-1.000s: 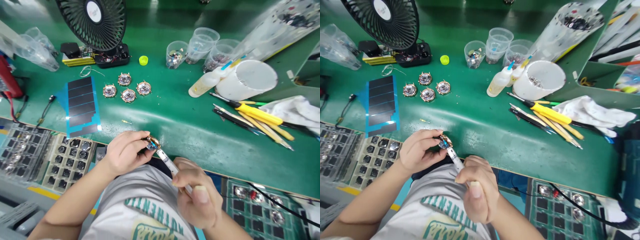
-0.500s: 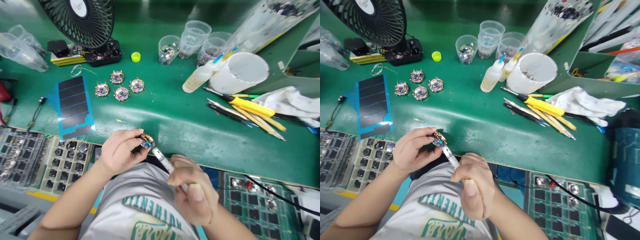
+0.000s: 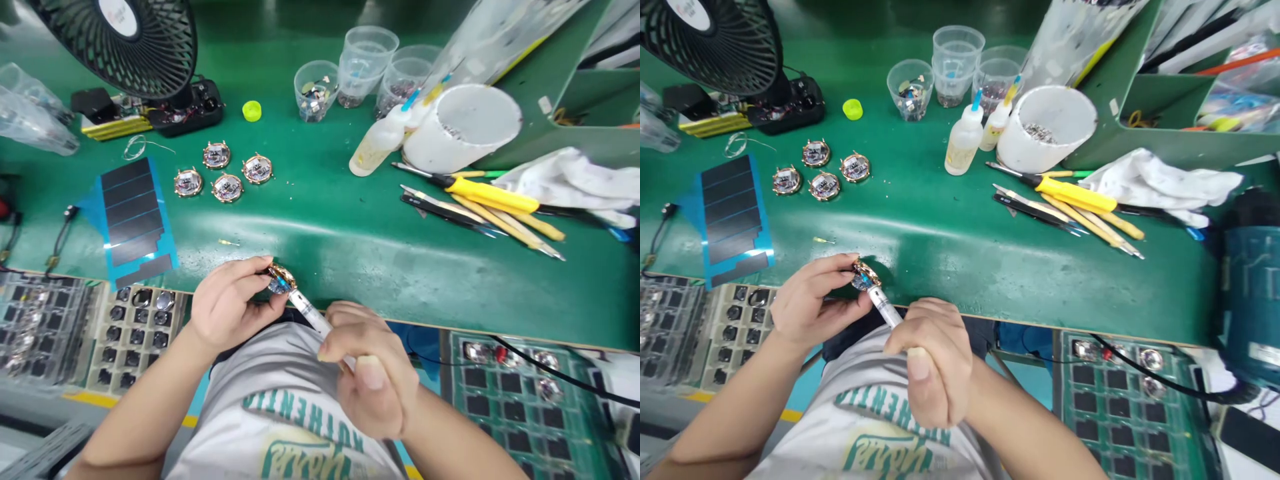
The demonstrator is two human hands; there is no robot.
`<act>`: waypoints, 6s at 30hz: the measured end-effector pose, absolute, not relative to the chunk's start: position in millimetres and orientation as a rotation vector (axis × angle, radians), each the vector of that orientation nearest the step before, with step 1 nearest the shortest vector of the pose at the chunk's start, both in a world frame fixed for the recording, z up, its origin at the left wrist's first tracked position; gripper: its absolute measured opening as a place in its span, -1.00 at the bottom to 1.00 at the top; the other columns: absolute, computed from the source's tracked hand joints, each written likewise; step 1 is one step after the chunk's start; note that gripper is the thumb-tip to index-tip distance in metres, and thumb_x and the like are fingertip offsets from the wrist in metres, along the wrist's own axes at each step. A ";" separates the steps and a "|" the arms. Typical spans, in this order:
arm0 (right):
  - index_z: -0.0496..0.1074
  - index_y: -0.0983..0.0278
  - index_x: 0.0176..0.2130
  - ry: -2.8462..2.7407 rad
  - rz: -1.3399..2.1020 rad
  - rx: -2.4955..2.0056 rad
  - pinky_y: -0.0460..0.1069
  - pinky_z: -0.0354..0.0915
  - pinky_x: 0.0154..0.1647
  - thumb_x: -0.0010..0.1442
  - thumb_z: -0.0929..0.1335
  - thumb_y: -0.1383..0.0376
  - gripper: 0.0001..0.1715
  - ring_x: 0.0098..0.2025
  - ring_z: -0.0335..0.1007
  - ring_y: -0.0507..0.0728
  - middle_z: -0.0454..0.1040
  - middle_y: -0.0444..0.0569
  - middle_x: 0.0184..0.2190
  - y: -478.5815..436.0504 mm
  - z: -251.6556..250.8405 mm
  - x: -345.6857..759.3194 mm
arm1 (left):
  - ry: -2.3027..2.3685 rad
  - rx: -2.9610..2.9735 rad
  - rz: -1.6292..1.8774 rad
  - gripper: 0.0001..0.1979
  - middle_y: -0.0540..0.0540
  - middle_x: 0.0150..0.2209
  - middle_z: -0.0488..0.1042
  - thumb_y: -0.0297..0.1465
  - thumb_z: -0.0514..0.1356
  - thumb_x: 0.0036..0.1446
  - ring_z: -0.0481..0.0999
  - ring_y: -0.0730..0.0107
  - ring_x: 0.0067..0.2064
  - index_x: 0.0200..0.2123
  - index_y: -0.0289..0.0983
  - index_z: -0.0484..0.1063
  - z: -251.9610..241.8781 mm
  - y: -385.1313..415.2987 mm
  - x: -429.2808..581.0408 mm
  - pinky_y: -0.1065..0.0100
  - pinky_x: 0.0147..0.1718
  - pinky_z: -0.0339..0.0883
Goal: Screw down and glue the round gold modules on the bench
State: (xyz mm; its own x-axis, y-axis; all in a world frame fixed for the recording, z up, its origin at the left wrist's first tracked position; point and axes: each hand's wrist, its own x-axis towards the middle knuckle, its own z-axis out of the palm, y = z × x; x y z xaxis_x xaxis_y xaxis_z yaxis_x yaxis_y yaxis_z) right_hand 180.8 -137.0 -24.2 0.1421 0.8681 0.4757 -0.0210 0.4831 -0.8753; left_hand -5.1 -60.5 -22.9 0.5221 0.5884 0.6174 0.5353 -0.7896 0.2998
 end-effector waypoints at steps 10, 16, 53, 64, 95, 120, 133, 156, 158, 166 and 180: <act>0.37 0.35 -0.28 -1.240 0.761 -0.853 0.01 0.11 -0.39 0.49 0.15 0.24 -0.63 -0.50 0.17 0.01 0.31 -0.07 -0.52 -137.6 -27.2 177.5 | 0.957 2.710 1.080 -0.55 -0.34 -0.12 0.60 -0.45 0.53 -0.01 0.67 0.27 -0.10 -0.17 -0.40 0.37 -24.3 -60.2 -8.8 0.39 -0.07 0.54; 0.36 0.35 -0.29 -1.223 0.758 -0.802 0.00 0.08 -0.40 0.47 0.16 0.25 -0.64 -0.51 0.15 0.01 0.29 -0.08 -0.54 -137.7 -27.5 179.3 | 0.966 2.707 1.079 -0.59 -0.34 -0.13 0.60 -0.43 0.50 0.04 0.68 0.26 -0.11 -0.16 -0.41 0.37 -23.3 -61.1 -7.8 0.38 -0.09 0.56; 0.37 0.34 -0.29 -1.234 0.766 -0.796 0.00 0.08 -0.40 0.47 0.16 0.24 -0.64 -0.51 0.14 0.01 0.31 -0.07 -0.52 -137.0 -25.6 178.9 | 0.967 2.685 1.066 -0.51 -0.28 -0.07 0.60 -0.47 0.55 -0.05 0.63 0.40 0.01 -0.14 -0.40 0.38 -27.3 -63.7 -11.3 0.47 0.07 0.50; 0.36 0.35 -0.30 -1.234 0.738 -0.766 0.00 0.05 -0.42 0.46 0.16 0.25 -0.64 -0.53 0.11 0.00 0.25 -0.09 -0.55 -137.0 -30.4 179.6 | 0.974 2.696 1.065 -0.53 -0.28 -0.09 0.60 -0.44 0.54 -0.02 0.65 0.37 -0.02 -0.13 -0.39 0.38 -26.5 -63.3 -10.9 0.43 0.01 0.55; 0.36 0.34 -0.29 -1.223 0.807 -0.822 0.01 0.04 -0.39 0.47 0.16 0.24 -0.64 -0.51 0.09 0.02 0.21 -0.09 -0.55 -140.3 -22.7 184.6 | 0.969 2.691 1.067 -0.59 -0.31 -0.12 0.60 -0.42 0.47 0.07 0.67 0.26 -0.10 -0.13 -0.36 0.34 -22.1 -61.4 -8.0 0.34 -0.13 0.60; 0.39 0.30 -0.29 -1.170 0.905 -0.929 0.06 0.17 -0.37 0.50 0.14 0.20 -0.58 -0.49 0.20 0.08 0.26 -0.06 -0.54 -146.8 -20.2 193.5 | 0.808 2.403 1.305 0.07 -0.31 -0.04 0.58 -0.57 0.48 0.01 0.65 0.24 -0.07 0.50 -0.25 0.03 -37.1 -59.3 -3.4 0.22 -0.17 0.60; 0.33 0.28 -0.04 -1.288 0.915 -0.839 0.10 0.25 -0.29 0.45 0.26 0.19 -0.80 -0.41 0.24 0.09 0.25 -0.08 -0.44 -153.0 -21.8 205.2 | 0.872 2.431 1.285 0.07 -0.26 -0.05 0.58 -0.54 0.49 0.01 0.65 0.24 -0.09 0.49 -0.23 0.03 -35.9 -59.9 -1.8 0.18 -0.17 0.62; 0.25 0.17 0.10 -1.414 0.589 -1.338 0.09 0.61 -0.08 0.27 0.41 0.52 -0.50 -0.03 0.64 0.19 0.59 0.00 0.00 -126.6 -36.8 176.9 | 1.048 2.538 1.138 -0.71 -0.23 -0.03 0.61 -0.49 0.44 0.12 0.64 0.31 -0.02 -0.12 -0.37 0.46 -22.9 -65.5 1.5 0.28 -0.07 0.53; 0.25 0.18 0.10 -1.418 0.584 -1.338 0.09 0.60 -0.08 0.27 0.41 0.52 -0.50 -0.03 0.64 0.19 0.59 0.01 0.00 -126.7 -36.9 177.6 | 1.052 2.531 1.139 -0.70 -0.23 -0.03 0.61 -0.49 0.44 0.12 0.64 0.31 -0.01 -0.11 -0.38 0.46 -23.0 -66.1 2.1 0.29 -0.05 0.52; 0.25 0.22 0.09 -1.474 0.550 -1.328 0.02 0.59 -0.07 0.24 0.42 0.52 -0.50 -0.03 0.64 0.15 0.59 0.04 -0.01 -125.4 -37.1 178.5 | 1.117 2.468 1.112 -0.67 -0.19 -0.02 0.60 -0.51 0.44 0.11 0.62 0.34 0.01 -0.08 -0.37 0.44 -24.1 -70.2 3.0 0.30 0.00 0.49; 0.28 0.26 0.04 -1.536 0.421 -1.378 -0.10 0.53 -0.02 0.27 0.42 0.48 -0.60 -0.05 0.63 0.06 0.60 0.03 -0.05 -119.9 -29.0 178.3 | 1.164 2.473 1.022 -0.70 -0.10 0.00 0.59 -0.42 0.41 0.15 0.61 0.34 0.01 -0.10 -0.31 0.42 -22.7 -68.3 1.5 0.28 0.00 0.43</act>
State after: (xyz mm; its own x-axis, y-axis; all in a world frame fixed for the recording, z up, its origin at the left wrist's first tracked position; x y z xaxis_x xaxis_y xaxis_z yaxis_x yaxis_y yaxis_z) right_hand 178.3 -119.9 -29.0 0.1367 0.8927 0.4295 0.5486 0.2928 -0.7831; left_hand 1.5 -68.3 -22.7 0.4433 0.7453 0.4980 0.5901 -0.6609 0.4637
